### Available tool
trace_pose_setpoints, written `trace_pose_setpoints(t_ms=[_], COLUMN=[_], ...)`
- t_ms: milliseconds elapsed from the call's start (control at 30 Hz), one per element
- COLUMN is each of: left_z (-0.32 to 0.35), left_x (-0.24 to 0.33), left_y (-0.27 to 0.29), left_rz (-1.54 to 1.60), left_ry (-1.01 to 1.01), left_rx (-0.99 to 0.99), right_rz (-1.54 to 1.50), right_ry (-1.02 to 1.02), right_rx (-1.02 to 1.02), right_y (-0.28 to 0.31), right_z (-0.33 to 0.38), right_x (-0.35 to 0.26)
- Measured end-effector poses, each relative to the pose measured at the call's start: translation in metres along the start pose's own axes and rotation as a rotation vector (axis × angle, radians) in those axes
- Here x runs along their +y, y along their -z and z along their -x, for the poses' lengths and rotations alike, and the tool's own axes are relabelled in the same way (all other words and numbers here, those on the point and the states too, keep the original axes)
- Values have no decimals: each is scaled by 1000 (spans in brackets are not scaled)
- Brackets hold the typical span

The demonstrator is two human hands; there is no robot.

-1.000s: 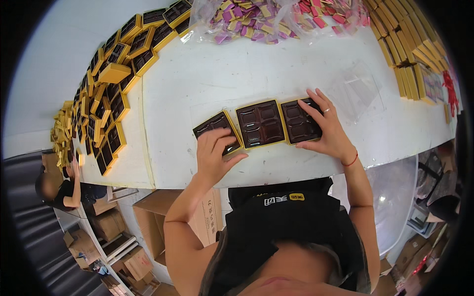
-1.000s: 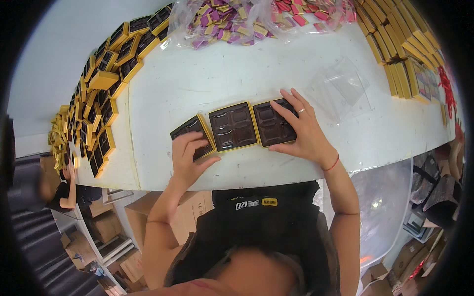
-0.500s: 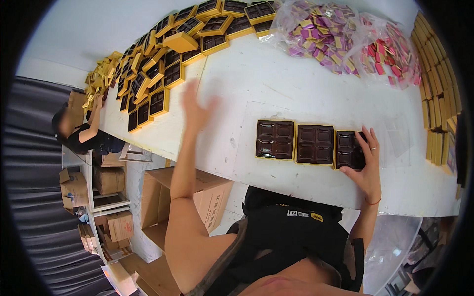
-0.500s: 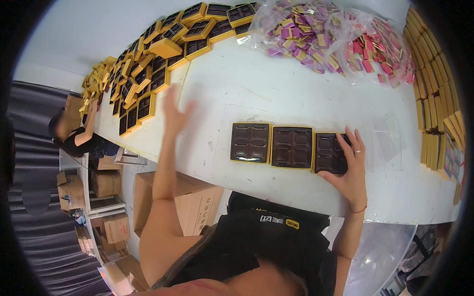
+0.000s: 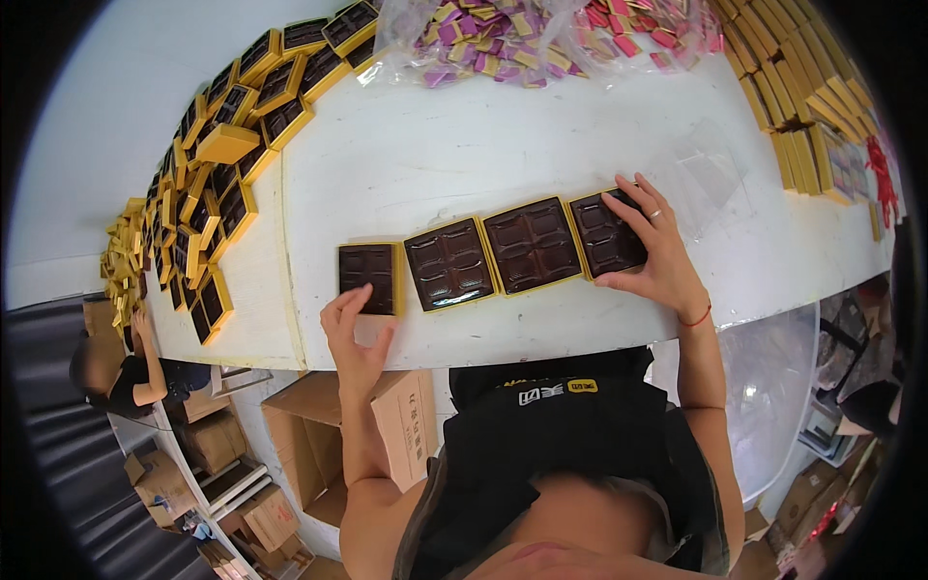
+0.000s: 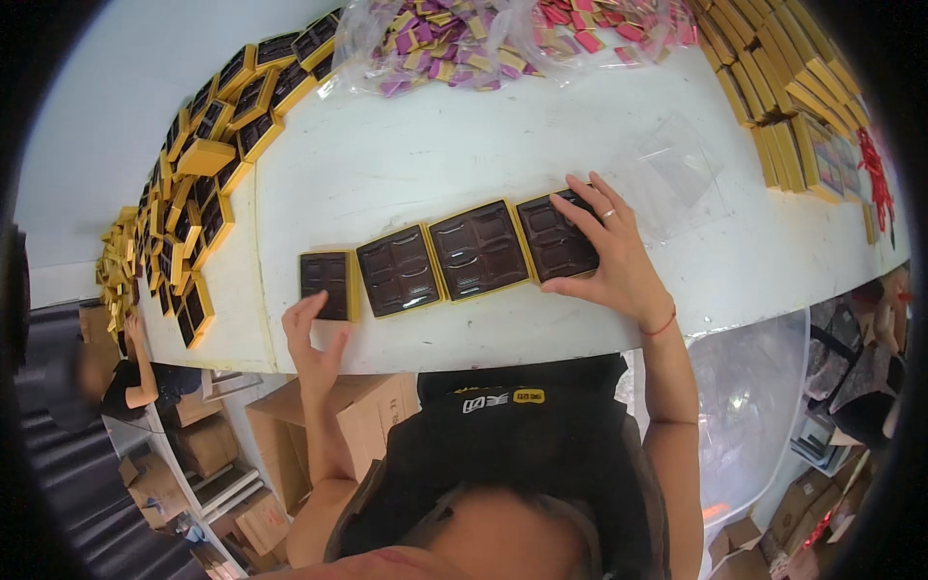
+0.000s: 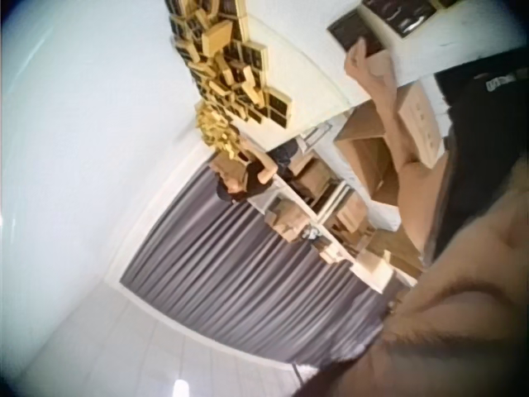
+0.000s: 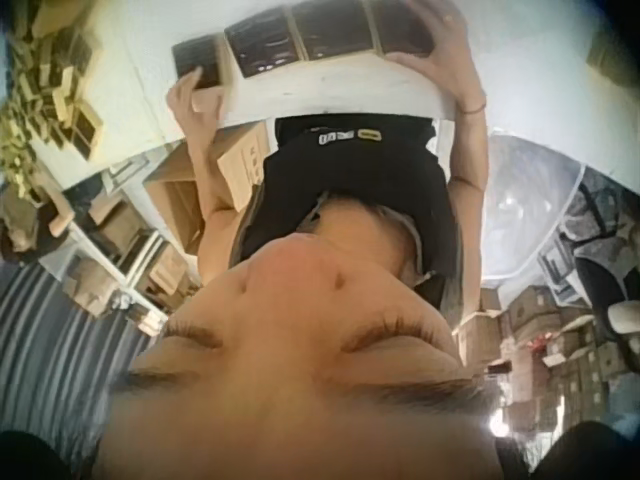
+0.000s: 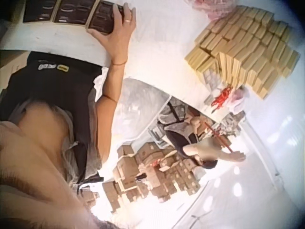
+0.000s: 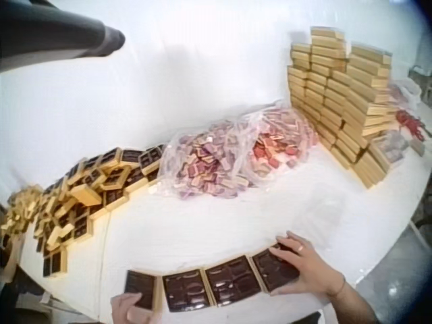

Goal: The person assembles makeup palettes by placing small colored pans into black tray compartments, then covers them with clear plastic lids. The person handles multiple trays and stacks the completed palettes on the table.

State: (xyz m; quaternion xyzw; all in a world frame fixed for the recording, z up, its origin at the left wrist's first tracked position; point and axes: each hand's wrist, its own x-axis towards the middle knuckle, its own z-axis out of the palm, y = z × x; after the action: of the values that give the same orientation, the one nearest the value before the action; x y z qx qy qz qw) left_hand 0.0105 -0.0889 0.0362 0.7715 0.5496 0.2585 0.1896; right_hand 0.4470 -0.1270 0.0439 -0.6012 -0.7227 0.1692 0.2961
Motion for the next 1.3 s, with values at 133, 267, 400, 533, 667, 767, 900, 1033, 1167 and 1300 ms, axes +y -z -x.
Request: trace_pose_setpoints(t_ms=[133,267,400,533,667,767,900,1033,1167,1300], left_z=[-34,-66,-79,-91,-124,-180,-311,-387,-388,-392], left_x=[16,1,24,47,48,64,78,86,64,34], left_y=[13,5,-12,-34,-25,-40,-119,-166,-180,-170], left_rz=[-231,-82,-234,-240,-71,78,85,-41,171,292], left_ry=[-174,-228,-353,-408,-425,-501,-588,-276,-125,-16], left_rx=[-173,-391,-398,-380,-470,-266,28,177,113,121], right_rz=[47,74,68,99,-61,-46,-147,151,195,89], right_ry=[1,-6,-26,-61,-85,68,272,-5,-190,-386], right_rx=[24,16,41,66,119,192,230,101,200,26], right_y=[-6,-5,6,23,39,47,8,-43,-73,-70], right_z=[3,4,9,24,29,-20,-161,-293,-311,-311], right_x=[-1,-2,4,21,15,-2,-15,60,87,57])
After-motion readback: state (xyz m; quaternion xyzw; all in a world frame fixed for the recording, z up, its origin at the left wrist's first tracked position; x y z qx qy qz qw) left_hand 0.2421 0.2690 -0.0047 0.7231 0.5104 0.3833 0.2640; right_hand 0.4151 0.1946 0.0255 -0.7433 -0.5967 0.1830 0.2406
